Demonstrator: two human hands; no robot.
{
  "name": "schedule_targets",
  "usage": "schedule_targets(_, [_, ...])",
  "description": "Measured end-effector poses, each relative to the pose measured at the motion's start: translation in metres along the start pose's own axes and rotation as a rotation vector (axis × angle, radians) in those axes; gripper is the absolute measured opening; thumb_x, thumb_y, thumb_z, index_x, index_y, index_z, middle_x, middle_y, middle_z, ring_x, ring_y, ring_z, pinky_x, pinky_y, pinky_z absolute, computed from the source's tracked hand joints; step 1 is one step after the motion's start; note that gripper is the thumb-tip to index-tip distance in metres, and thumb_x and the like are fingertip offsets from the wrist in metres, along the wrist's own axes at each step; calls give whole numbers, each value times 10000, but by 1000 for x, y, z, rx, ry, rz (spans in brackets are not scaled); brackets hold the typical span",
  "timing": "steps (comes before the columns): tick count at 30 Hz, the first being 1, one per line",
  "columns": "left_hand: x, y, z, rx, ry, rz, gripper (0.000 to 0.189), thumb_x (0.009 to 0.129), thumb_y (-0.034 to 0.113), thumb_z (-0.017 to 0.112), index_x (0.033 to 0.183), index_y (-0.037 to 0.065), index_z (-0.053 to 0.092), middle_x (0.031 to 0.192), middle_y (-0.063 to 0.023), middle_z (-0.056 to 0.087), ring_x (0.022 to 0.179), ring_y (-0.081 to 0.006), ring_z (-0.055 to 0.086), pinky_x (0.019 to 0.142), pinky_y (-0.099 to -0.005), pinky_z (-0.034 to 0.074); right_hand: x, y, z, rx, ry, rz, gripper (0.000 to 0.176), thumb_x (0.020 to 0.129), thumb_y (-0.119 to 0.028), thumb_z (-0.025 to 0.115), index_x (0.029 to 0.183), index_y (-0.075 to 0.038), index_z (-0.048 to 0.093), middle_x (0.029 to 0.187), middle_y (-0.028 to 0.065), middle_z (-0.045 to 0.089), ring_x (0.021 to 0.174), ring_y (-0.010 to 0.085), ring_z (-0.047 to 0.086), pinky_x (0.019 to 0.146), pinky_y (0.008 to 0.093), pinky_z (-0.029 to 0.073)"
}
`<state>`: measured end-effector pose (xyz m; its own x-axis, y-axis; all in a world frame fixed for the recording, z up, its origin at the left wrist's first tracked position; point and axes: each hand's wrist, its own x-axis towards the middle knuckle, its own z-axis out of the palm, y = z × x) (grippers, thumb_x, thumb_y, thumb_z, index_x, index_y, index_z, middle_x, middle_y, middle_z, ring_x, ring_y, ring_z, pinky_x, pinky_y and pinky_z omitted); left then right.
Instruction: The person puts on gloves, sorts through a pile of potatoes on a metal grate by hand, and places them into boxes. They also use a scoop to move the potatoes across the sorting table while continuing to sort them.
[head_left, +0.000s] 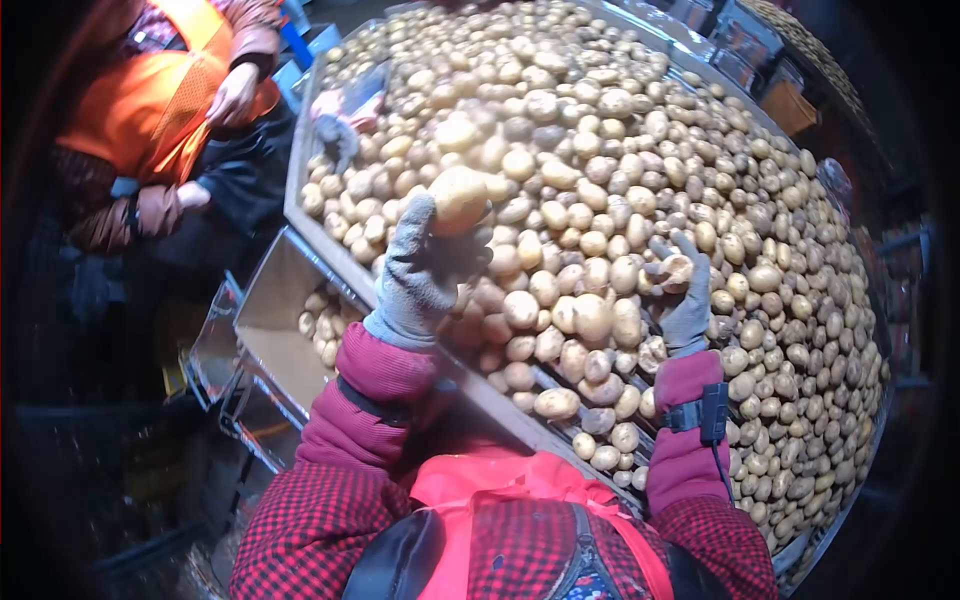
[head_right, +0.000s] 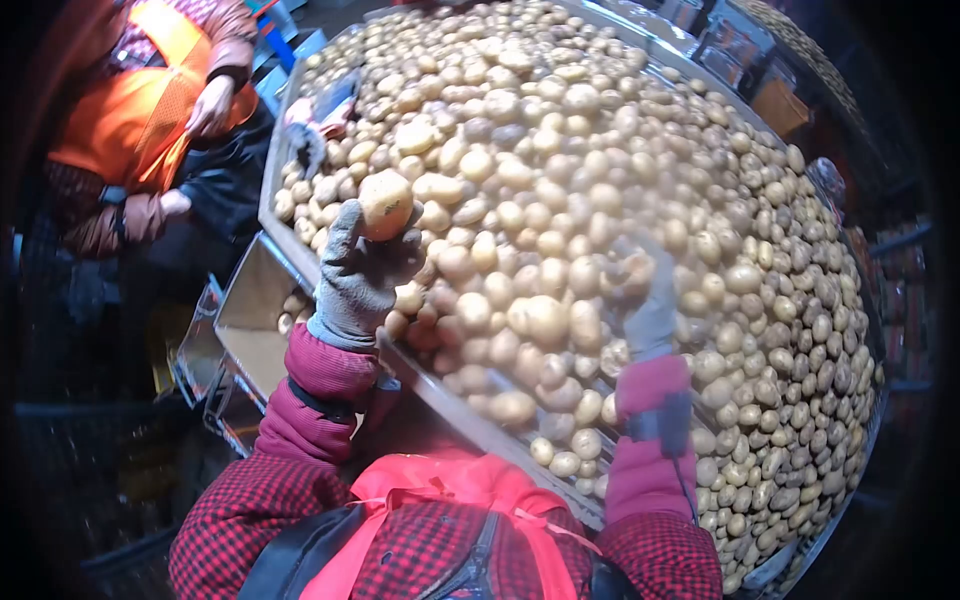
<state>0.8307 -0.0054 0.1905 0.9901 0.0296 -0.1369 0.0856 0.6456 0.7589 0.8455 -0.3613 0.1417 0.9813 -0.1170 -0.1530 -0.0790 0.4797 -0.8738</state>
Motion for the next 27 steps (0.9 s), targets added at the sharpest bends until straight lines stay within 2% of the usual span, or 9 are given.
schedule_targets(4, [-38,-5,-16,-67,23,117,497,1034,423,555,1421,113,537,1206,-162,684,979,-243,697,786,-374,588,-2,-4,6,-29,17,53,691,1041,-606,432,1516,-104,421,1406,186,544,1005,199,660,768,293,573])
schedule_targets(6, [-48,3,-14,-129,48,11,557,1024,498,507,1406,96,554,1151,-162,700,939,-243,703,751,-369,592,-5,-4,8,-39,26,53,676,1051,-601,398,1519,-113,419,1422,176,541,1042,200,652,841,319,582])
schedule_targets(8, [-49,7,-14,-9,167,-116,702,1006,666,411,1362,89,592,1113,-151,712,883,-228,692,710,-349,570,-3,-2,1,-31,-13,48,615,1041,-525,443,1488,-102,465,1427,175,535,1118,239,624,892,351,580])
schedule_targets(14, [-45,-2,-6,-80,241,-277,708,997,691,387,1309,91,596,1085,-131,699,824,-219,668,662,-337,533,-4,-3,-5,-18,-61,39,603,1079,-504,366,1504,-86,455,1453,137,551,1250,255,597,980,380,562])
schedule_targets(17, [-36,-10,-10,-158,183,-327,677,1008,656,404,1334,89,580,1101,-139,689,839,-232,661,686,-352,534,-8,-9,3,-28,-25,58,612,1066,-519,392,1491,-84,462,1451,152,542,1187,267,628,967,402,566])
schedule_targets(20, [-33,-14,6,-168,215,-338,650,1017,622,437,1357,84,569,1117,-149,679,850,-238,650,676,-346,529,-2,-5,1,6,-11,45,564,1053,-486,439,1456,-97,497,1422,165,546,1151,263,640,901,375,585])
schedule_targets(23, [-29,-19,5,-217,89,-361,639,1022,614,448,1365,87,565,1130,-150,675,847,-232,646,676,-337,529,0,-6,-2,-5,-27,33,543,1044,-465,461,1442,-99,512,1386,160,562,1122,255,646,871,361,586])
schedule_targets(25, [-29,-18,3,-304,38,-395,562,1034,569,456,1347,122,590,1082,-119,689,813,-214,658,614,-316,522,-4,-10,6,15,-12,85,527,1043,-455,460,1431,-104,521,1365,159,575,1099,250,649,840,353,588])
schedule_targets(27, [-31,-14,-7,-383,-36,-404,545,1050,555,423,1362,141,592,1067,-108,700,811,-217,682,596,-300,529,5,4,-8,-77,21,27,711,1044,-633,377,1529,-114,411,1403,173,580,1093,270,666,818,348,604])
